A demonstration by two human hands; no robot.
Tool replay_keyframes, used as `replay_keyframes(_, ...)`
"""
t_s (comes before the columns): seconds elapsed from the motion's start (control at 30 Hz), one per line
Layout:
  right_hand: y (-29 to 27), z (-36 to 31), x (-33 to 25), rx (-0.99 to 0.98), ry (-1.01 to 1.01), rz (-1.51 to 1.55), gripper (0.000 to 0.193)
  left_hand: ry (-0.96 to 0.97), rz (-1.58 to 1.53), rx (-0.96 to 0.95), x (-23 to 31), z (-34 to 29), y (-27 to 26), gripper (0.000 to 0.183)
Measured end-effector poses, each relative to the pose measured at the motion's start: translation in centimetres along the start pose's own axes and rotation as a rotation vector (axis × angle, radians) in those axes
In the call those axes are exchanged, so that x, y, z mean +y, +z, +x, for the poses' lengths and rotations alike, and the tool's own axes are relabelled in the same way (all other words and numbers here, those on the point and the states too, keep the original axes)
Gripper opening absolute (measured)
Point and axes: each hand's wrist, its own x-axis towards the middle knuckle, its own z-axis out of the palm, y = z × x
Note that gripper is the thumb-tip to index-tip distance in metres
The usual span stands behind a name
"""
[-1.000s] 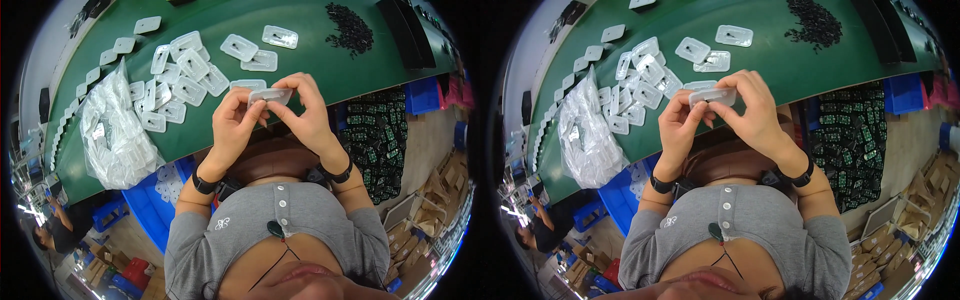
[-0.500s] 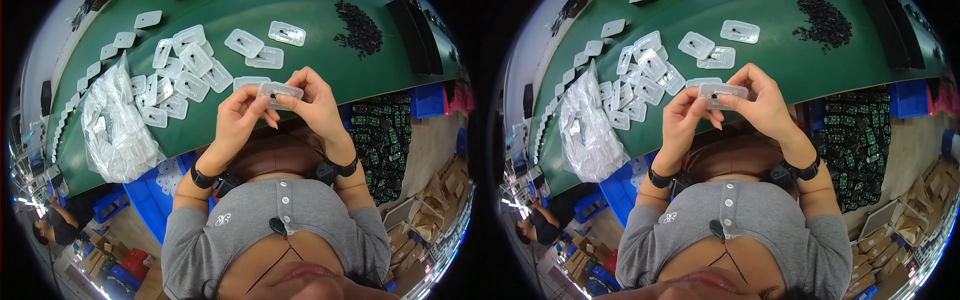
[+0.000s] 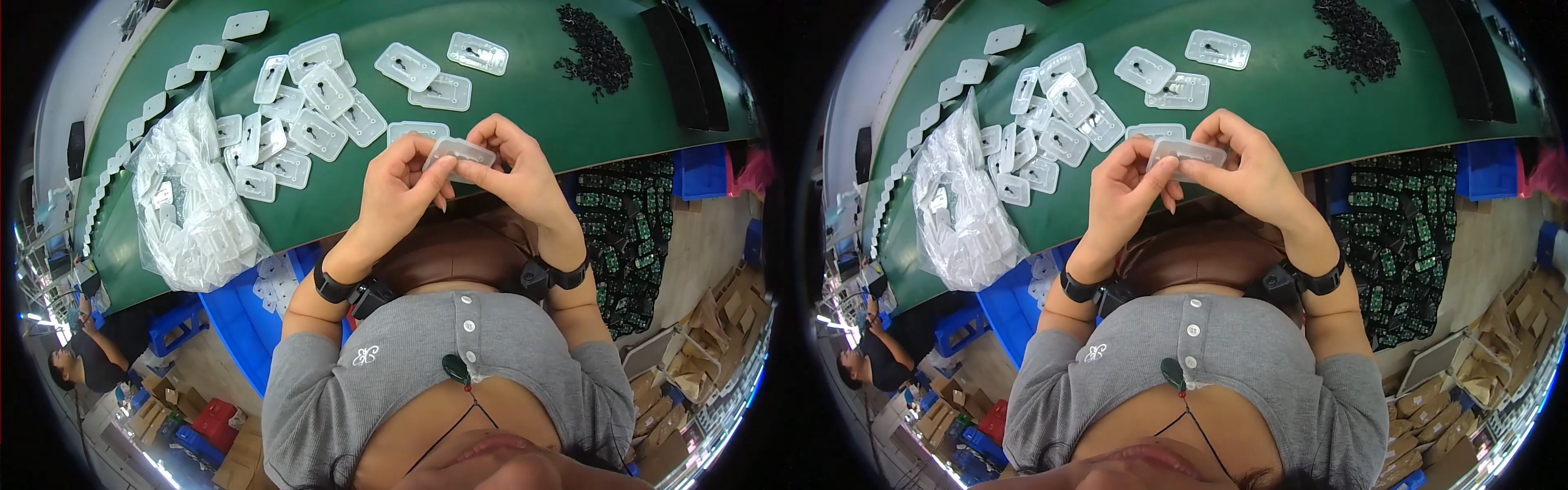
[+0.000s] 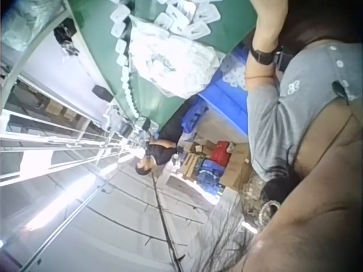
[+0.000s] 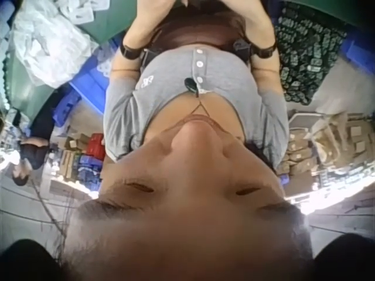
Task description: The person picks up a white plastic base and a black component by hand, fits the component into the base, and places the assembled unit onto the conveyor belt, repeating the process.
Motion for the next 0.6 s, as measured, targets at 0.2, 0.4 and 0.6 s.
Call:
replay_keyframes(0.2, 0.0, -0.4, -0.1, -0.043, -0.01, -0.097, 0.022, 0.002, 0.111, -0.042, 0.4, -0.5, -0.3, 0.008)
replay_keyframes(0.4, 0.6, 0.3, 0.1, 0.052, -0.061, 0.03, 0.026, 0.065, -0.056, -0.008, 1.3, -0.1, -0.5, 0.022)
replay_keyframes(0.6, 0.4, 1.3, 0.7, 0.26, -0.26, -0.155, 0.033, 0.154, 0.273, 0.272, 2.0, 3.4, -5.1, 0.02)
